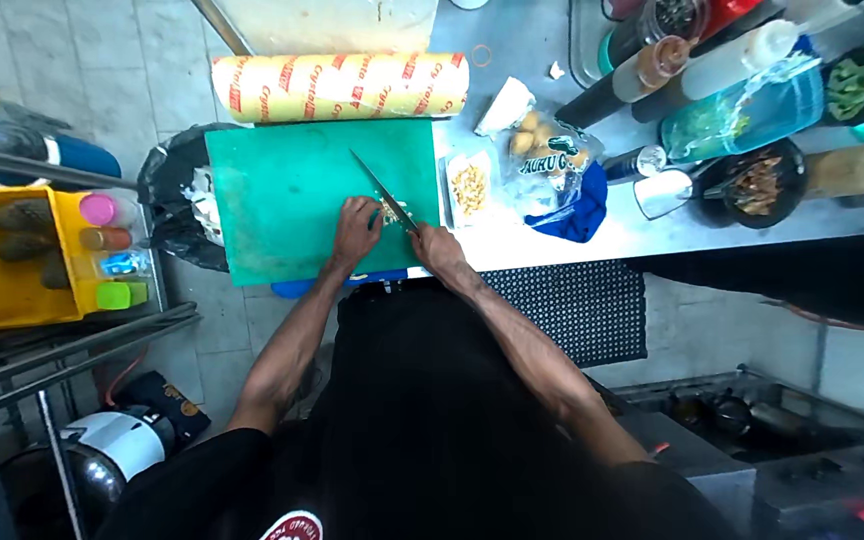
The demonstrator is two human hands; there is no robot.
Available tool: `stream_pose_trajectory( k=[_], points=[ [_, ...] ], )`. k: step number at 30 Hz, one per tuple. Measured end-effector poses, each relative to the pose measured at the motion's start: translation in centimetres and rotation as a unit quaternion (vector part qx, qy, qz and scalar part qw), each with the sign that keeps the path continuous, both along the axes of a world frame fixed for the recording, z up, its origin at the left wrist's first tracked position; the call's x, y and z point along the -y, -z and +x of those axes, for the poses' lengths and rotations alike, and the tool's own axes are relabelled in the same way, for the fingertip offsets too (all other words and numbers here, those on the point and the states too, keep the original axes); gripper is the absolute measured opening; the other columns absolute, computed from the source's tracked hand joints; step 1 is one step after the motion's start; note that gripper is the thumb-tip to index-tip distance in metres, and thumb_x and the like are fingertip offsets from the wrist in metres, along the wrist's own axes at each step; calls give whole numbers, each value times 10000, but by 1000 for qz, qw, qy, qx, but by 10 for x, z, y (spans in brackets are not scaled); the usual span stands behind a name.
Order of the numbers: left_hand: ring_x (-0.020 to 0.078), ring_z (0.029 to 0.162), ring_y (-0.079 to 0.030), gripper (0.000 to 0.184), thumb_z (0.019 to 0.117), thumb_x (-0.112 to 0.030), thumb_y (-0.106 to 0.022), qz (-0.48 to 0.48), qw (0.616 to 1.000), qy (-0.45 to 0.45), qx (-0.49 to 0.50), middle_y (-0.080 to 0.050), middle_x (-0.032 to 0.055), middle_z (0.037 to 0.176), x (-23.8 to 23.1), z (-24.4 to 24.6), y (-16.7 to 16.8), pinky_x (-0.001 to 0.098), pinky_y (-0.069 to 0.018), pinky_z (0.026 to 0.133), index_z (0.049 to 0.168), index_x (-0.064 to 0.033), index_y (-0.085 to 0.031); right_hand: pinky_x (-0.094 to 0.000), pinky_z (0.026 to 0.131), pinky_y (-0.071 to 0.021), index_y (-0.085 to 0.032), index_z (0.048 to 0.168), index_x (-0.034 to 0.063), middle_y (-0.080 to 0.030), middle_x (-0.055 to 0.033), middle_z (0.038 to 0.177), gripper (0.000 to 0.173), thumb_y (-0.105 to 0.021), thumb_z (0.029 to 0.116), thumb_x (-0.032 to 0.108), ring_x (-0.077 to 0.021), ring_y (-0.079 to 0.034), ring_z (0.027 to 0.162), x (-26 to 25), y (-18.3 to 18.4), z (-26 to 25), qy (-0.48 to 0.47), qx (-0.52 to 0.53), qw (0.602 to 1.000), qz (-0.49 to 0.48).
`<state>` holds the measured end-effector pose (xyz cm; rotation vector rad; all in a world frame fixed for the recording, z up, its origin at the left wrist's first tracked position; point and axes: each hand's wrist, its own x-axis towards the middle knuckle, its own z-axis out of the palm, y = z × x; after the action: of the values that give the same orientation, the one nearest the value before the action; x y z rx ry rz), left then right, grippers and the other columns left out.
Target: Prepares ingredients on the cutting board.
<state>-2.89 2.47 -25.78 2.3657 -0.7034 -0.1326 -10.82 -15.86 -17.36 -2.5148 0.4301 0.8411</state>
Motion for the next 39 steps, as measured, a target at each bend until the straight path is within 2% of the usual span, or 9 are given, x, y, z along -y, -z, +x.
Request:
stream_pose_trajectory(
  k=[6, 9, 12, 15, 18, 25, 28, 34, 39],
  points=[
    [287, 1174, -612, 212, 995, -224, -612, -26, 999, -28, -12, -691, 104, 1195, -8, 3, -10, 416, -492, 1031, 1111, -93, -732, -577, 738, -583, -629, 1186, 92, -703, -204, 1020, 385, -404, 1095, 390, -408, -715, 953, 1, -18, -15, -37, -41, 998, -43],
    [287, 1201, -599, 222, 1003, -184, -590, -24, 999, 34, 3, -677, 110, 1231, -7, 10, -7, 408, -478, 1057, 1143, -81, -729, -571, 726, -585, -624, 1189, 85, -704, -201, 996, 386, -405, 1094, 389, -406, -719, 928, 2, -23, -23, -32, -44, 997, -50],
    [292, 1185, -603, 200, 999, -171, -587, -6, 996, 90, 8, -680, 110, 1206, -5, 16, -3, 414, -485, 1056, 1089, -70, -734, -571, 722, -586, -624, 1191, 85, -707, -201, 978, 389, -407, 1094, 392, -403, -722, 920, 5, -25, -26, -13, -48, 998, -50],
    [300, 1122, -617, 197, 997, -239, -601, 32, 997, 69, 15, -686, 103, 1142, -5, 15, -3, 449, -499, 997, 1027, -96, -733, -569, 731, -585, -627, 1195, 88, -710, -200, 986, 389, -409, 1094, 394, -402, -722, 928, 7, -27, -27, -8, -51, 998, -45],
    [294, 1104, -630, 229, 991, -310, -615, 50, 998, 36, 22, -696, 90, 1136, -7, 9, -7, 483, -490, 946, 1055, -121, -728, -568, 717, -583, -625, 1162, 85, -705, -195, 955, 393, -400, 1095, 400, -399, -723, 911, 4, -29, -30, -22, -49, 998, -44],
    [308, 1141, -617, 213, 1001, -248, -573, 36, 999, -14, 0, -702, 89, 1148, -9, 4, -18, 502, -477, 954, 1070, -120, -729, -563, 695, -581, -618, 1151, 77, -697, -198, 936, 359, -424, 1092, 373, -404, -721, 886, 2, -33, -46, -51, -51, 996, -55],
    [311, 1161, -612, 205, 1000, -226, -576, 44, 999, 10, 2, -707, 90, 1143, -11, 4, -7, 502, -481, 961, 1048, -114, -740, -564, 659, -575, -615, 1145, 63, -682, -210, 915, 330, -457, 1087, 347, -410, -712, 854, 1, -24, -55, -45, -35, 997, -49],
    [324, 1182, -596, 202, 994, -213, -576, 30, 1000, 7, -2, -696, 101, 1155, -9, 1, 1, 496, -470, 1003, 1026, -103, -741, -573, 757, -587, -611, 1222, 53, -691, -224, 1034, 408, -390, 1103, 374, -418, -711, 954, -19, 26, -16, -22, -23, 999, -30],
    [318, 1182, -590, 213, 1000, -209, -556, 13, 1000, -3, 19, -689, 103, 1159, -12, -3, 0, 476, -466, 1034, 1045, -91, -727, -580, 761, -571, -659, 1150, 86, -703, -192, 984, 420, -404, 1096, 416, -392, -710, 946, -13, 20, 10, -20, 31, 998, 42]
  ],
)
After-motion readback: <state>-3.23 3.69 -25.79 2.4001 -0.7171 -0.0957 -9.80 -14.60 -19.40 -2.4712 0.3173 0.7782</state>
